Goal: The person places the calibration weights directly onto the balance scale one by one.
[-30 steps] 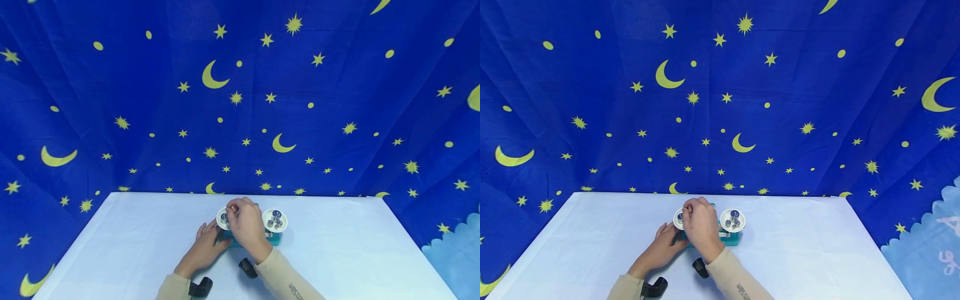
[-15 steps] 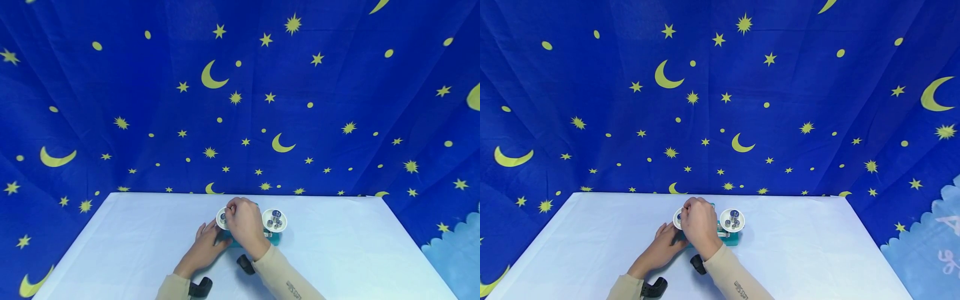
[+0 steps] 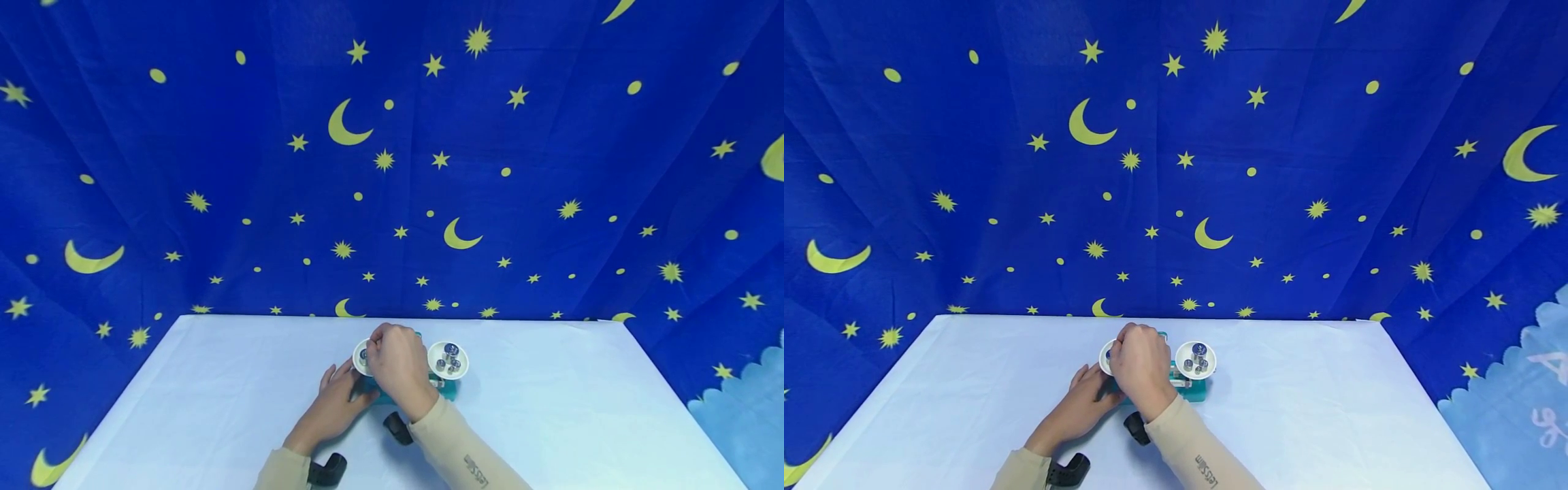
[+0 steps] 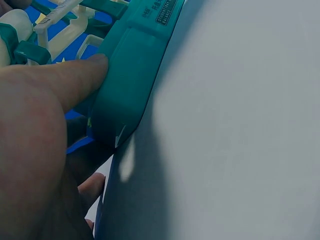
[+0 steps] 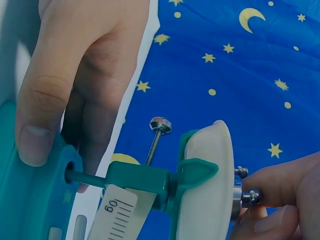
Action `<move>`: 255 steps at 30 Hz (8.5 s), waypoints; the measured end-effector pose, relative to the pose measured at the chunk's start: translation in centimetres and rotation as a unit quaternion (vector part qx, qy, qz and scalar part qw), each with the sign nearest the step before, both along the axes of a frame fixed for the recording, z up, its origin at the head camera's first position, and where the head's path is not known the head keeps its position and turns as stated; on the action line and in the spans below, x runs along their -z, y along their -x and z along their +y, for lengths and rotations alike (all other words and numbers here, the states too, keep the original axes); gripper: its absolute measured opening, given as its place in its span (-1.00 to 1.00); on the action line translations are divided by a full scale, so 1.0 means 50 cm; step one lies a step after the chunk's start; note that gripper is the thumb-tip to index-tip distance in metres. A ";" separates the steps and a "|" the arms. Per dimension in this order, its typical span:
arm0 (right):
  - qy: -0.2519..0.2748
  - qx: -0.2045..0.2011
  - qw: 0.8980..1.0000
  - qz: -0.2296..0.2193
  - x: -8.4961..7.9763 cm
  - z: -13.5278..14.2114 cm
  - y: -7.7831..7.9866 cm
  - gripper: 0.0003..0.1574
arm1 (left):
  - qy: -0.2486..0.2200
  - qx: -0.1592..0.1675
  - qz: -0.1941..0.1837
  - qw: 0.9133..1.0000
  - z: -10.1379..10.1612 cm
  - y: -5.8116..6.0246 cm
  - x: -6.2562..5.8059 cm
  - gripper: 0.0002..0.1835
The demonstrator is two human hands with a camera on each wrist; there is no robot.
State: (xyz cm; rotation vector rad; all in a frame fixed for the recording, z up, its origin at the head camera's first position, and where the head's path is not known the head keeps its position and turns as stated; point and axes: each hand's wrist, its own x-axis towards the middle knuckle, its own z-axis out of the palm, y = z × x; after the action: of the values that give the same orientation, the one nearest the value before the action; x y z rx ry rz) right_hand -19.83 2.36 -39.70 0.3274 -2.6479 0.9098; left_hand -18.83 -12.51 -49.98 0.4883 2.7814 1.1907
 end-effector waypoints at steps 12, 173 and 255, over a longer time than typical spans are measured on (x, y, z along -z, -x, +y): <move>-0.002 0.004 1.000 -0.003 0.008 -0.003 0.002 -0.90 | 0.004 -0.002 0.001 1.000 0.000 0.000 0.002 -0.23; 0.035 -0.134 0.967 -0.215 0.140 0.173 -0.097 -0.90 | 0.003 -0.010 0.039 0.999 0.002 -0.004 0.008 -0.24; 0.064 -0.146 0.967 -0.199 0.114 0.178 -0.104 -0.90 | 0.005 -0.012 0.023 1.000 0.005 -0.006 0.002 -0.23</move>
State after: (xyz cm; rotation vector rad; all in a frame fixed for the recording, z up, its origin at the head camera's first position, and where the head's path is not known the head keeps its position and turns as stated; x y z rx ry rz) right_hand -14.62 11.26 -45.40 0.5672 -2.9288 1.3591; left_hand -18.51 -12.28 -50.08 0.4869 2.8383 1.1839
